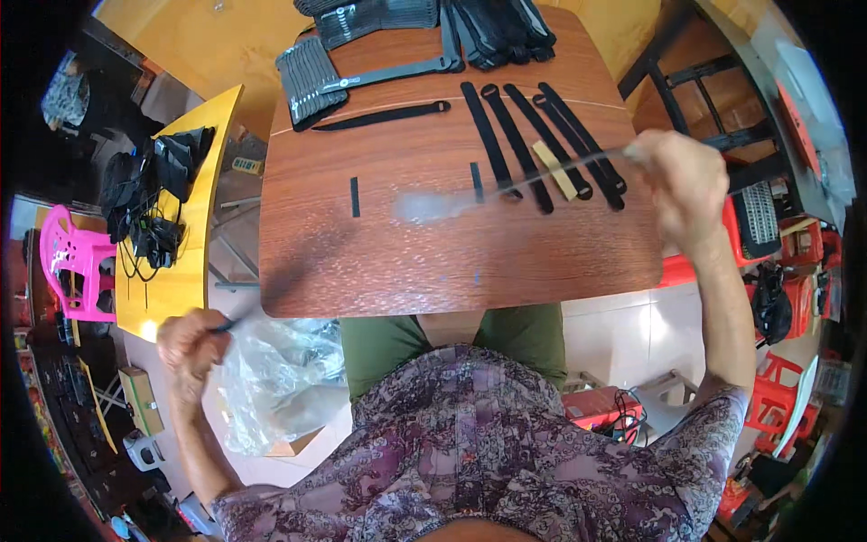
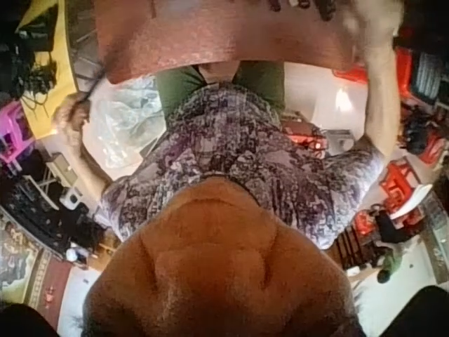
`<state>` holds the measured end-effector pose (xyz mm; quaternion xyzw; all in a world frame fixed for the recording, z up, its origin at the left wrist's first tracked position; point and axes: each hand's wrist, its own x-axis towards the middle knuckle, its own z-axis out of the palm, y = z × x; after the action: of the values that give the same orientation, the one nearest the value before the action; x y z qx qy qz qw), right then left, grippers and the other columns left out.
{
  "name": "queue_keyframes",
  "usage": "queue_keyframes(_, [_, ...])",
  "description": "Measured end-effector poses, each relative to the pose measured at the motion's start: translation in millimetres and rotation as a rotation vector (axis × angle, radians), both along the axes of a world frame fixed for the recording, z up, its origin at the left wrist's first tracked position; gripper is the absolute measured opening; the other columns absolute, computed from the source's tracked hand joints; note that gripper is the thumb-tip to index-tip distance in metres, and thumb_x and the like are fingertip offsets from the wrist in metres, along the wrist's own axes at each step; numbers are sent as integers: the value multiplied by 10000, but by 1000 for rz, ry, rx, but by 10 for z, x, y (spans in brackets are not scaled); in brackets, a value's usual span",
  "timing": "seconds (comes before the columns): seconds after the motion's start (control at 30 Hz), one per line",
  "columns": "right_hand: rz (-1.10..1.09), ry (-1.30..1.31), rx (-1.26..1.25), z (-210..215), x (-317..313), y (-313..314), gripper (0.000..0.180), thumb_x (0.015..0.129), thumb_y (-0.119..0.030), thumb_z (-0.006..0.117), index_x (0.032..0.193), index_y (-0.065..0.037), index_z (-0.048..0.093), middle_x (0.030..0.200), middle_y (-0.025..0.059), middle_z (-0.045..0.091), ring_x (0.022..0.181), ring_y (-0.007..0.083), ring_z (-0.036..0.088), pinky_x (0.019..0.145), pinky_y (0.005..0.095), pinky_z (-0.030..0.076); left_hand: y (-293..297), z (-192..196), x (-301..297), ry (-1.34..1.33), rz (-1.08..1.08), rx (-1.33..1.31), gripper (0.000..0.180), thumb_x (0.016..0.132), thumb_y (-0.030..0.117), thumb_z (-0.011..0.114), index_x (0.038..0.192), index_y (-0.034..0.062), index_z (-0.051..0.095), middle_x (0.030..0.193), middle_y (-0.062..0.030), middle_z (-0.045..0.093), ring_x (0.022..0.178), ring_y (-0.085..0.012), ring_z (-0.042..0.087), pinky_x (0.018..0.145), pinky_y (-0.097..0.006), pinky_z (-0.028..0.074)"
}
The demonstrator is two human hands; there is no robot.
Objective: The recorder is seen assembling plastic hardware onto black velcro straps using a small metal tool.
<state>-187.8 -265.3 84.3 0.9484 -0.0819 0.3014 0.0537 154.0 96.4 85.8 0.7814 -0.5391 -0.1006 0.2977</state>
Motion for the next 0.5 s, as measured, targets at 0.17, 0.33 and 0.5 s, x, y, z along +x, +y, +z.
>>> queue_keyframes(0.17, [-127, -80, -40, -6, 2, -37, 222, 646, -50, 655, 857, -48, 585, 716, 111, 585, 665, 292, 587, 564, 377, 456, 179, -261, 181, 957, 261, -370, 185, 777, 150, 612, 757, 39, 466, 523, -81, 497, 467, -190, 528, 517, -320, 460])
queue_keyframes(0.33, [69, 2, -116, -159, 661, 150, 163, 680, -112, 625, 830, -77, 571, 586, 48, 419, 534, 234, 472, 471, 337, 368, -591, -531, -182, 1342, -6, -581, 171, 778, 140, 611, 832, 9, 516, 805, -224, 586, 651, -316, 612, 604, -434, 535])
queue_keyframes(0.5, [278, -129, -377, -422, 1106, 168, 236, 647, -113, 555, 851, 7, 560, 615, 24, 396, 533, 156, 438, 480, 276, 363, -1136, -429, -460, 1398, -252, -430, 485, 865, 174, 529, 1285, -23, 388, 1153, -326, 499, 659, -292, 630, 585, -372, 536])
